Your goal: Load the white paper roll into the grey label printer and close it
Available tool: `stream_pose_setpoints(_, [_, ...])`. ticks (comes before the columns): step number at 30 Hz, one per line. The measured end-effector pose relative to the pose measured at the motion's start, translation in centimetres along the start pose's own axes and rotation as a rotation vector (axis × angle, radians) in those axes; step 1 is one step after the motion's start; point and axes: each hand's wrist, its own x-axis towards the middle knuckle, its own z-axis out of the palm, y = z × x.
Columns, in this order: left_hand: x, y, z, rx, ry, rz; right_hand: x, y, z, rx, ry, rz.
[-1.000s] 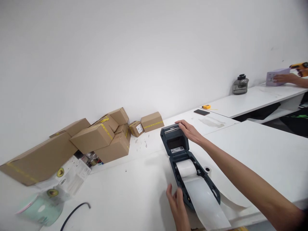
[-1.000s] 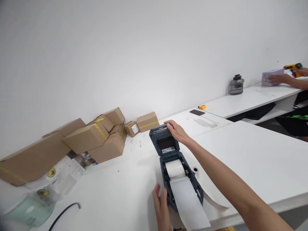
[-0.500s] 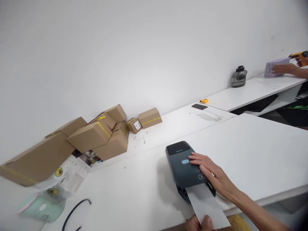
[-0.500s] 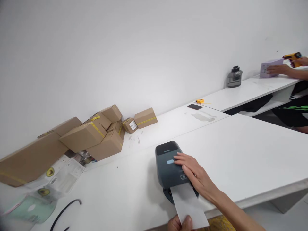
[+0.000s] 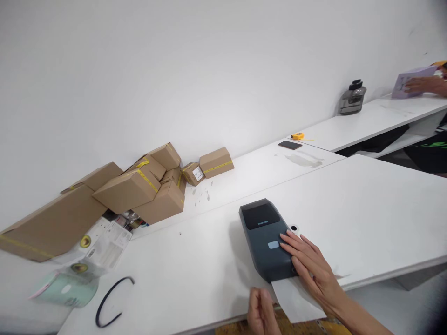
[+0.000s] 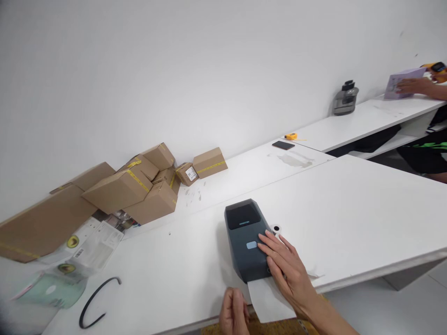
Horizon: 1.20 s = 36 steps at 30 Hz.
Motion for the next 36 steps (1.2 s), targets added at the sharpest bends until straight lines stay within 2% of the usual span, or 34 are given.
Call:
stream_pose_setpoints(2, [0.9,1.8,0.2,0.014,0.133,0.147,-0.1,-0.2,-0.1,0.009,-0.027,0.032])
stream_pose_setpoints(3, [1.4,2.6,0.5,0.020,0.140,0.177,-0.1,-0.2,-0.2,0.013,-0.041,0.047])
stream_pose_setpoints(7, [3.1,4.1,2.3,-0.007,-0.061,0.086,0.0,-0.2,-0.4,0.032,-0.039,0.067])
stream_pose_setpoints(9, [3.5,3.8,2.8,-0.046,-0.108,0.055,0.1,-0.2,-0.3,0.050,-0.026,0.073])
stream_pose_setpoints(14, [3.7,2.5,3.1,-0.086,-0.090,0.066,-0.2,-0.2,0.3,0.104,-0.002,0.121])
stream_pose_setpoints(19, [4.1,2.9,3.3,-0.076,-0.065,0.113,-0.3,0.0,0.5,0.110,0.010,0.108])
stream_pose_setpoints(22, [3.7,2.8,2.2,-0.066,-0.073,0.103,0.3,-0.1,-0.1,0.074,-0.012,0.115])
stream_pose_setpoints(26, [1.4,0.0,-0.1,0.002,0.051,0.065,0.9,-0.4,-0.8,0.060,-0.061,0.176])
stream_pose_setpoints(27, [0.7,-0.8,-0.3,0.009,0.001,0.025,0.9,-0.4,-0.8,0.065,-0.063,0.192])
stream_pose_setpoints(29, [-0.4,-2.0,-0.2,0.005,-0.191,-0.112,0.8,-0.5,-0.8,0.077,-0.056,0.221])
stream_pose_setpoints(31, [-1.0,-2.0,0.7,-0.014,-0.302,-0.286,0.7,-0.6,-0.6,0.081,-0.044,0.236])
stream_pose_setpoints(33, [-1.1,-1.1,1.5,-0.057,-0.289,-0.400,0.5,-0.5,-0.5,0.076,-0.048,0.232])
stream_pose_setpoints(36, [-1.1,0.5,1.9,-0.126,-0.267,-0.431,0.5,-0.4,-0.6,0.067,-0.075,0.213])
